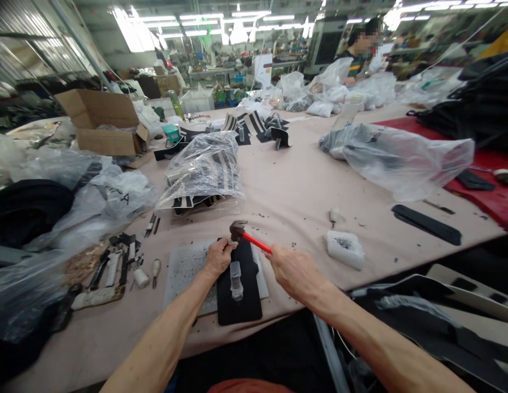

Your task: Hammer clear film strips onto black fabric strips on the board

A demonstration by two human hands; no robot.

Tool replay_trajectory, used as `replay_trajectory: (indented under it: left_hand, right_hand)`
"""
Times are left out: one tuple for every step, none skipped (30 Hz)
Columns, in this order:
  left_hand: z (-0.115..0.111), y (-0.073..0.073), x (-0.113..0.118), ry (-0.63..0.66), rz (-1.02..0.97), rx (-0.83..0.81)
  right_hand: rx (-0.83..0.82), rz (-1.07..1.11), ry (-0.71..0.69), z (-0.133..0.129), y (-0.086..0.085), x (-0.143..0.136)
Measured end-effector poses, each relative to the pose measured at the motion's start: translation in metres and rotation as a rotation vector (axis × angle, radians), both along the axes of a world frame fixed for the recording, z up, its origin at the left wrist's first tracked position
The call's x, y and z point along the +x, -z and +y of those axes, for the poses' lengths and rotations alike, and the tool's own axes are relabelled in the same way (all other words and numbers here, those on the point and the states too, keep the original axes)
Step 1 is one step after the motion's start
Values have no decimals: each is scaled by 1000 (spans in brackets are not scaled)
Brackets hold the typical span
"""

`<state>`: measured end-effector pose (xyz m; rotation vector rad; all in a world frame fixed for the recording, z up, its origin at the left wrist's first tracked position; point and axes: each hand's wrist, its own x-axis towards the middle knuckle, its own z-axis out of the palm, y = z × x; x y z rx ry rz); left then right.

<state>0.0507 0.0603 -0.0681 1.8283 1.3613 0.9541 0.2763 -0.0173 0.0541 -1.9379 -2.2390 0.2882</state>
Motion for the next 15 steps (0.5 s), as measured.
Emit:
replay_trajectory:
  left_hand:
    - [0,0,0,1,-6,6]
    - [0,1,0,-3,-11,12]
    - [0,1,0,-11,-14,14]
    - [1,1,0,-19,-6,10]
    - [1,0,0,-28,11,4]
    - [2,-1,0,-34,33,-4]
    - [2,-2,-1,-36,54,-12]
    - [3,-4,-1,-35,67,-17]
    - [3,-6,-2,-31,75,-17]
    - [2,-8,-2,-27,74,-14]
    - [2,-9,-3,-24,67,-9]
    - [3,-8,-4,-33,66,-7]
    - [5,-6,-6,-57,66,-16]
    - [9,-3,-8,-66,79,-24]
    - [14,1,-10,-92,82,-25]
  right_hand:
    - [-77,-47,6,-1,5,5]
    - [-131,-70,32,-1,11,11]
    - [-161,-55,70,-1,18,18]
    - [-189,-16,112,0,27,25]
    - [-228,38,147,2,37,32]
    - [-269,88,184,4,47,39]
    - [-303,120,225,5,57,44]
    - [-321,133,266,7,65,48]
    - [-317,127,311,7,71,49]
    - [-289,105,353,7,74,48]
    - [-236,90,383,6,73,43]
    - [-178,95,398,4,71,35]
    - [-115,111,402,3,69,22]
    - [-44,196,376,2,66,7]
    - [-11,312,342,3,66,-11]
